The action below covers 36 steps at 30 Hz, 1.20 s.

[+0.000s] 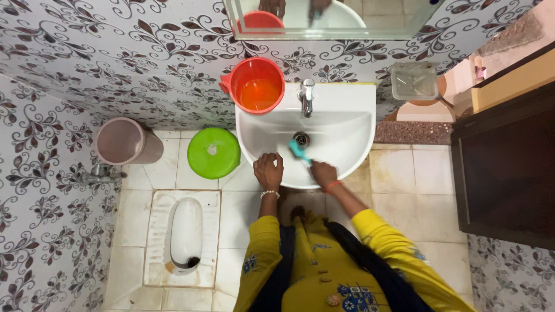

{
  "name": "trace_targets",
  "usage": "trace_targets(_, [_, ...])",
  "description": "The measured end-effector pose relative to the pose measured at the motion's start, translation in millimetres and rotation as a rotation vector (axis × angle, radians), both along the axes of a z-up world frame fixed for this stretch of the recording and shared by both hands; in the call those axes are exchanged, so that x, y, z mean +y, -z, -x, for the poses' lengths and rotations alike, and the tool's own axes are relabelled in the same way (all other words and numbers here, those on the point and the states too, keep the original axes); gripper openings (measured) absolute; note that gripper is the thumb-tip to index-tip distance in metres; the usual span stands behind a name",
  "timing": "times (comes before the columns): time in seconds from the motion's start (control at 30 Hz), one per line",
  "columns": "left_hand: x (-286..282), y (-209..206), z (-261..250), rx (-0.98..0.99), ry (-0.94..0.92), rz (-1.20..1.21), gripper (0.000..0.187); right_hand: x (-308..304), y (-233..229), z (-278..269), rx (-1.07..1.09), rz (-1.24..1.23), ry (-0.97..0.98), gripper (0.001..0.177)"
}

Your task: The person scrubs a white bathroom sink with a blue brush, repeatedly rinsing the brush under running water from the faucet. The person continues scrubbing the basin and faucet area throughout the clip.

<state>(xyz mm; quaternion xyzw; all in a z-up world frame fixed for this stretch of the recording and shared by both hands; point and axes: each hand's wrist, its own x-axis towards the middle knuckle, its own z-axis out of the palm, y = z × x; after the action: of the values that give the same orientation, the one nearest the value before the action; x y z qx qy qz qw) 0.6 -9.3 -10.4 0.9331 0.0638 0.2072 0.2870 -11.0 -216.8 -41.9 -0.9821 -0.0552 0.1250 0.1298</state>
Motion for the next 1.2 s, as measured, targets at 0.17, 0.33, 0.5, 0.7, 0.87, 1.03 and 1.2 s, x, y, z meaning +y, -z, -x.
trace_targets(0.17, [1.7,1.1,2.2,-0.058,0.016,-0.034,0.025,58.5,10.3,21.6,0.021,-0.092,-0.093,0.043])
trace_targets(0.33, [0.5,0.5,2.3,-0.006,0.009,0.016,0.024,-44.0,-7.6,-19.4,0.06,0.116,-0.079,0.032])
trace_targets(0.5, [-0.3,0.4,2.1,-0.017,-0.001,-0.001,0.024,-138.2,-32.3,-50.0,0.088,0.216,0.078,0.03])
trace_targets(0.7, [0.1,1.8,1.7,-0.016,-0.014,-0.012,0.025,-40.4,-6.8,-17.8,0.018,0.021,0.053,0.031])
trace_targets(0.87, [1.7,0.7,1.1,-0.043,0.017,0.009,0.026,56.0,7.9,32.1,0.033,-0.152,-0.074,0.044])
trace_targets(1.03, [0.4,-0.7,2.2,-0.038,0.006,0.018,0.025,7.0,3.2,11.3,0.021,0.04,-0.094,0.031])
trace_targets(1.2, [-0.7,-0.3,2.7,-0.012,-0.001,0.006,0.024,-104.1,-17.8,-35.9,-0.057,0.161,0.071,0.028])
